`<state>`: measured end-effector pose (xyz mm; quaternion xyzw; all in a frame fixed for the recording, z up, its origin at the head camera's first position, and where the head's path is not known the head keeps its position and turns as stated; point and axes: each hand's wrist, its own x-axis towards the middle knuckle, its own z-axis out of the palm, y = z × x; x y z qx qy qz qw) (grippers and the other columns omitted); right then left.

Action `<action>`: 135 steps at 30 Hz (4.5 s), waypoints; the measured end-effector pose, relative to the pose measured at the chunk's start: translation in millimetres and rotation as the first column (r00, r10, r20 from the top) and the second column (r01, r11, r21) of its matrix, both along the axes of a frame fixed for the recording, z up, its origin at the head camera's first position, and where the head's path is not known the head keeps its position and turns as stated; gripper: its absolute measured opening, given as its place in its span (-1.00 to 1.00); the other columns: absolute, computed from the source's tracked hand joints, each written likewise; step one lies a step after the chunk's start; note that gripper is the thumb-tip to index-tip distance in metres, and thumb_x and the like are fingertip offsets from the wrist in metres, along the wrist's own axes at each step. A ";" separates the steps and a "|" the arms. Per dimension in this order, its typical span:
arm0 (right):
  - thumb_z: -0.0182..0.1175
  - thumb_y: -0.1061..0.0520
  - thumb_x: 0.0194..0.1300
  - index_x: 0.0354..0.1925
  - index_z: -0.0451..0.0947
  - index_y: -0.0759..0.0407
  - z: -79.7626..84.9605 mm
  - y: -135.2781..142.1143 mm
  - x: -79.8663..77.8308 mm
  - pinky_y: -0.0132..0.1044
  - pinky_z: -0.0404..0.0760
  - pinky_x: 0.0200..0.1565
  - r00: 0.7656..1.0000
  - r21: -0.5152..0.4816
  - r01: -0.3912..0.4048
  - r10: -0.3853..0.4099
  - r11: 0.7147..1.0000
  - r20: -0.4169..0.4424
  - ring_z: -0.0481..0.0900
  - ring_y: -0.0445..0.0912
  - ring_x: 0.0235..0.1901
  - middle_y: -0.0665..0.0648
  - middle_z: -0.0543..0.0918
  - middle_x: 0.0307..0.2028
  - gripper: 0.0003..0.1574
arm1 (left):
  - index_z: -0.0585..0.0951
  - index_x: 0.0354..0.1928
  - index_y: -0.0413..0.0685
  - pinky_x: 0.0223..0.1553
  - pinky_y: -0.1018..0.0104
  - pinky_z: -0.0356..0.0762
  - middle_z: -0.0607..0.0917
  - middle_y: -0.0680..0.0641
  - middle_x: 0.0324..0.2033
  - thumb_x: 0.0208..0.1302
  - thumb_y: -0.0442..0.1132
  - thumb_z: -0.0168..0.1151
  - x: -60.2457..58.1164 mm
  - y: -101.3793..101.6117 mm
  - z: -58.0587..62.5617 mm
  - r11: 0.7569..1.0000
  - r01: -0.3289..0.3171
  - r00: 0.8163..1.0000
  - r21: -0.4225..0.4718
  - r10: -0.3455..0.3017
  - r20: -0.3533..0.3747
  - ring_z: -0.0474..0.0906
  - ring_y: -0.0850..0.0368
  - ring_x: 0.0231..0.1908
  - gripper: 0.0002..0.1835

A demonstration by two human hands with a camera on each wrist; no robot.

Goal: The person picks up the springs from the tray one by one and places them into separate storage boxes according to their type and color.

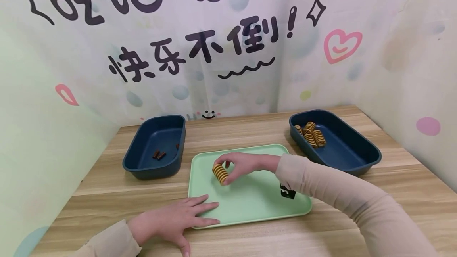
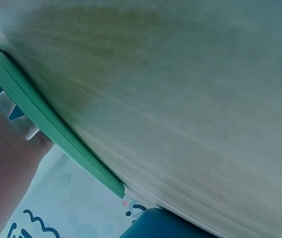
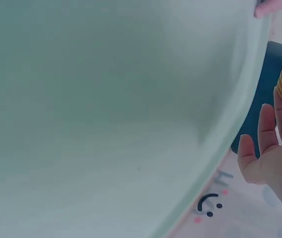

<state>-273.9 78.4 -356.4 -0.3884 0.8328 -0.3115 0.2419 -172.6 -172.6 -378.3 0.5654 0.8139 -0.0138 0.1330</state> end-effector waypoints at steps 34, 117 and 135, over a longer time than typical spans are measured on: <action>0.30 0.05 0.09 0.18 0.31 0.17 79.3 93.0 -9.2 -0.06 0.33 0.01 0.982 -0.098 0.164 -0.172 0.982 -0.077 0.31 0.01 0.00 0.11 0.47 -0.12 -0.29 | 0.08 0.39 0.35 0.15 -0.03 0.26 0.06 -0.03 0.40 -0.13 0.40 0.09 1.2 0.5 0.0 1.000 0.013 1.000 0.011 -0.013 -0.026 0.03 -0.21 0.33 -0.04; 0.11 0.13 0.28 0.26 0.14 0.28 65.6 273.1 -37.2 -0.40 0.48 -0.12 0.842 -0.175 0.525 -0.539 0.833 -0.037 0.44 -0.13 -0.12 0.18 0.45 -0.04 -0.34 | 0.05 0.39 0.36 0.15 -0.03 0.26 0.03 -0.02 0.41 -0.09 0.40 0.05 0.2 0.1 -1.0 1.000 0.007 1.000 0.006 -0.007 -0.001 0.00 -0.20 0.34 -0.06; 0.11 0.03 0.29 0.31 0.03 0.40 61.2 283.2 -40.2 -0.32 0.44 -0.08 0.840 -0.053 0.533 -0.536 0.844 -0.088 0.39 0.08 0.02 0.33 0.42 0.05 -0.18 | 0.04 0.39 0.38 0.16 -0.05 0.25 0.00 0.00 0.41 -0.10 0.41 0.03 0.5 0.5 -1.3 1.000 -0.013 1.000 -0.007 0.013 0.026 -0.03 -0.19 0.35 -0.06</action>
